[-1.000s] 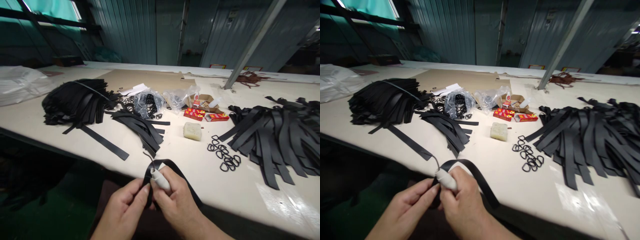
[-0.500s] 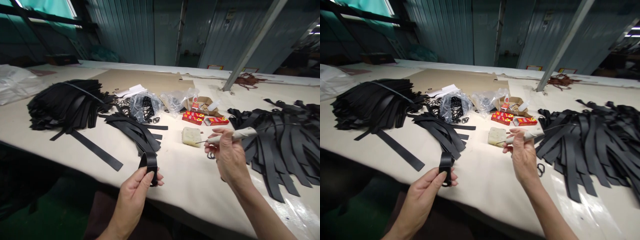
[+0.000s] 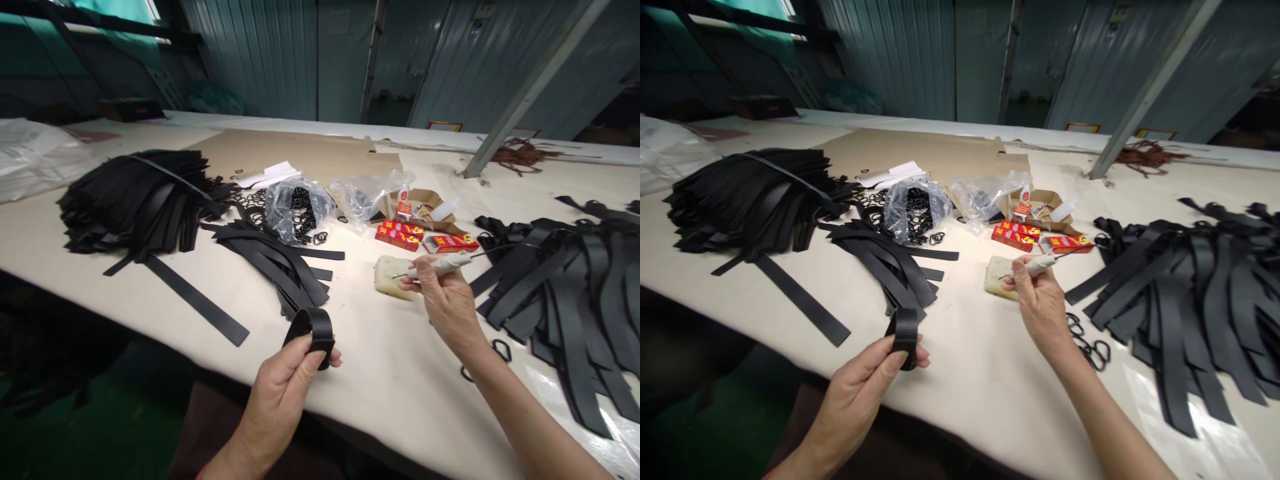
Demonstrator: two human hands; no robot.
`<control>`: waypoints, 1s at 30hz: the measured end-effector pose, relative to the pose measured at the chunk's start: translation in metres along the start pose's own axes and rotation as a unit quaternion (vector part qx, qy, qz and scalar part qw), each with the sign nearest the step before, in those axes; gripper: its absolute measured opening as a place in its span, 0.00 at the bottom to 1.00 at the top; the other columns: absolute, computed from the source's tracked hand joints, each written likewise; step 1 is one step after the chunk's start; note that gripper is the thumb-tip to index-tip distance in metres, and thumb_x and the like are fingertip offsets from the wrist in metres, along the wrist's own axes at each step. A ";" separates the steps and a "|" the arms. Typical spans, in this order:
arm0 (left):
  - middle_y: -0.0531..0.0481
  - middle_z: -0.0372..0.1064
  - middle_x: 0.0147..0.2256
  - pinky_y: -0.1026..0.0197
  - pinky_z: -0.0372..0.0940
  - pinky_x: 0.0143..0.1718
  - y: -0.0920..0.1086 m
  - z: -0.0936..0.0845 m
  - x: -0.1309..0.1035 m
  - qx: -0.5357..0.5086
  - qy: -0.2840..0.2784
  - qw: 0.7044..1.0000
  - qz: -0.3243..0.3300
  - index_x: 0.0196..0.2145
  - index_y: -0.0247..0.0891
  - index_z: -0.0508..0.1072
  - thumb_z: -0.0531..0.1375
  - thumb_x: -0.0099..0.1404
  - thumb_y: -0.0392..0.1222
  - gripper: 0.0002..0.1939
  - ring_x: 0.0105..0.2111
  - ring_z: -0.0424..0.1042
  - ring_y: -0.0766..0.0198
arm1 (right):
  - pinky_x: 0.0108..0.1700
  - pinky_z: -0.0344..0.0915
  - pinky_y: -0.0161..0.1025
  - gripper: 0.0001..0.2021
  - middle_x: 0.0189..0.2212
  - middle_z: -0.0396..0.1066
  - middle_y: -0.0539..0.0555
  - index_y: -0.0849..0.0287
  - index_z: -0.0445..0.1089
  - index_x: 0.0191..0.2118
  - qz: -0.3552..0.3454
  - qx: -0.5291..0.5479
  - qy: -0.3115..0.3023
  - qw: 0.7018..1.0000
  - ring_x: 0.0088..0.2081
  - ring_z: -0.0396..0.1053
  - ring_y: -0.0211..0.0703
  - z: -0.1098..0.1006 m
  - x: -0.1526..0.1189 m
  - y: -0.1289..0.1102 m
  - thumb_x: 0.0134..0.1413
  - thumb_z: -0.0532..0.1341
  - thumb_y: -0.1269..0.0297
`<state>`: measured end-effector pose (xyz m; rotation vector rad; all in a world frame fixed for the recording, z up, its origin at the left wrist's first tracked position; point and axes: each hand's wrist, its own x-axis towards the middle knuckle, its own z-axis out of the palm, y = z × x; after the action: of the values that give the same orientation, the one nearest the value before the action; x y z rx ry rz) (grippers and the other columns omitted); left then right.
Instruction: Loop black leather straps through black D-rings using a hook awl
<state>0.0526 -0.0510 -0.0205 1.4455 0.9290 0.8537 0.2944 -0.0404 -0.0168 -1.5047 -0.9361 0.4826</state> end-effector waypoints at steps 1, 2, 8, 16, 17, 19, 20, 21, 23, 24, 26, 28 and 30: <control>0.51 0.74 0.32 0.63 0.63 0.42 0.001 0.000 0.000 -0.005 0.000 1.000 0.000 0.36 0.40 0.74 0.53 0.64 0.39 0.10 0.36 0.71 0.62 | 0.36 0.69 0.45 0.17 0.28 0.66 0.49 0.55 0.62 0.34 0.000 -0.009 -0.001 1.000 0.28 0.70 0.42 0.001 0.000 0.000 0.48 0.58 0.45; 0.51 0.74 0.32 0.63 0.63 0.42 0.002 -0.001 0.000 -0.011 -0.001 1.000 0.001 0.36 0.40 0.75 0.53 0.64 0.39 0.10 0.36 0.71 0.62 | 0.37 0.69 0.46 0.17 0.27 0.66 0.49 0.55 0.63 0.34 0.002 -0.018 0.000 1.000 0.27 0.69 0.43 0.001 0.000 -0.001 0.47 0.59 0.45; 0.51 0.74 0.32 0.63 0.64 0.42 0.010 -0.006 -0.003 -0.024 -0.010 1.000 0.014 0.36 0.40 0.76 0.53 0.65 0.39 0.11 0.36 0.72 0.62 | 0.38 0.66 0.51 0.20 0.25 0.68 0.51 0.56 0.65 0.33 0.014 -0.051 0.018 0.998 0.26 0.69 0.46 0.003 0.000 -0.004 0.44 0.61 0.44; 0.49 0.75 0.34 0.64 0.64 0.42 0.020 -0.013 -0.011 0.068 -0.015 0.995 0.073 0.35 0.39 0.75 0.52 0.65 0.36 0.11 0.38 0.73 0.61 | 0.25 0.70 0.31 0.15 0.23 0.64 0.48 0.58 0.66 0.25 0.138 0.217 0.105 0.961 0.23 0.67 0.35 -0.005 -0.023 -0.031 0.43 0.64 0.50; 0.48 0.76 0.34 0.64 0.64 0.42 0.020 -0.014 -0.013 0.089 -0.022 0.992 0.089 0.36 0.39 0.75 0.52 0.65 0.35 0.11 0.37 0.73 0.61 | 0.23 0.69 0.28 0.15 0.22 0.64 0.48 0.58 0.67 0.24 0.183 0.259 0.090 0.944 0.22 0.66 0.34 -0.006 -0.032 -0.038 0.42 0.65 0.51; 0.46 0.76 0.35 0.64 0.65 0.40 0.021 -0.014 -0.016 0.143 -0.040 0.980 0.130 0.39 0.38 0.74 0.52 0.64 0.32 0.12 0.37 0.73 0.61 | 0.20 0.67 0.24 0.15 0.23 0.65 0.48 0.59 0.68 0.24 0.253 0.314 0.051 0.914 0.21 0.64 0.31 -0.006 -0.052 -0.051 0.38 0.68 0.53; 0.45 0.76 0.35 0.64 0.66 0.39 0.021 -0.014 -0.018 0.173 -0.049 0.971 0.159 0.40 0.37 0.74 0.52 0.63 0.31 0.12 0.36 0.73 0.60 | 0.19 0.66 0.24 0.15 0.23 0.65 0.48 0.59 0.69 0.25 0.275 0.330 0.032 0.902 0.20 0.63 0.31 -0.005 -0.062 -0.057 0.36 0.69 0.54; 0.44 0.75 0.34 0.64 0.67 0.38 0.021 -0.015 -0.019 0.204 -0.058 0.958 0.192 0.41 0.36 0.74 0.53 0.62 0.29 0.13 0.35 0.73 0.60 | 0.19 0.66 0.24 0.15 0.23 0.66 0.48 0.58 0.69 0.25 0.290 0.344 0.013 0.893 0.20 0.63 0.31 -0.003 -0.072 -0.063 0.34 0.70 0.55; 0.43 0.75 0.31 0.62 0.67 0.36 0.019 -0.015 -0.020 0.255 -0.062 0.928 0.265 0.43 0.35 0.72 0.53 0.61 0.26 0.15 0.32 0.73 0.59 | 0.20 0.68 0.25 0.15 0.23 0.66 0.48 0.58 0.70 0.26 0.308 0.365 -0.017 0.878 0.19 0.63 0.31 0.002 -0.089 -0.073 0.34 0.70 0.55; 0.43 0.74 0.30 0.61 0.68 0.36 0.017 -0.015 -0.020 0.270 -0.060 0.909 0.311 0.45 0.35 0.71 0.53 0.60 0.25 0.17 0.31 0.73 0.59 | 0.21 0.68 0.26 0.14 0.23 0.67 0.49 0.58 0.70 0.26 0.316 0.374 -0.027 0.871 0.19 0.63 0.31 0.004 -0.096 -0.077 0.35 0.70 0.55; 0.43 0.73 0.29 0.59 0.68 0.36 0.016 -0.015 -0.020 0.285 -0.055 0.871 0.397 0.49 0.31 0.67 0.52 0.60 0.23 0.20 0.32 0.72 0.59 | 0.23 0.68 0.26 0.12 0.24 0.67 0.48 0.58 0.70 0.27 0.329 0.389 -0.036 0.860 0.20 0.64 0.32 0.008 -0.105 -0.082 0.38 0.69 0.56; 0.41 0.72 0.32 0.58 0.68 0.38 0.015 -0.014 -0.020 0.293 -0.057 0.840 0.453 0.51 0.27 0.63 0.50 0.59 0.21 0.21 0.35 0.71 0.58 | 0.23 0.68 0.26 0.11 0.24 0.67 0.48 0.58 0.70 0.27 0.337 0.403 -0.032 0.850 0.20 0.64 0.31 0.011 -0.111 -0.084 0.40 0.68 0.57; 0.38 0.72 0.35 0.58 0.68 0.42 0.017 -0.013 -0.021 0.312 -0.065 0.825 0.467 0.50 0.24 0.62 0.50 0.59 0.20 0.21 0.39 0.71 0.59 | 0.23 0.68 0.26 0.11 0.23 0.67 0.47 0.58 0.70 0.27 0.339 0.415 -0.028 0.844 0.20 0.64 0.31 0.013 -0.114 -0.084 0.40 0.68 0.57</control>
<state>0.0331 -0.0649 -0.0029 2.5955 0.3325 1.1718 0.1950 -0.1268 0.0370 -0.9539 -0.1147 1.2651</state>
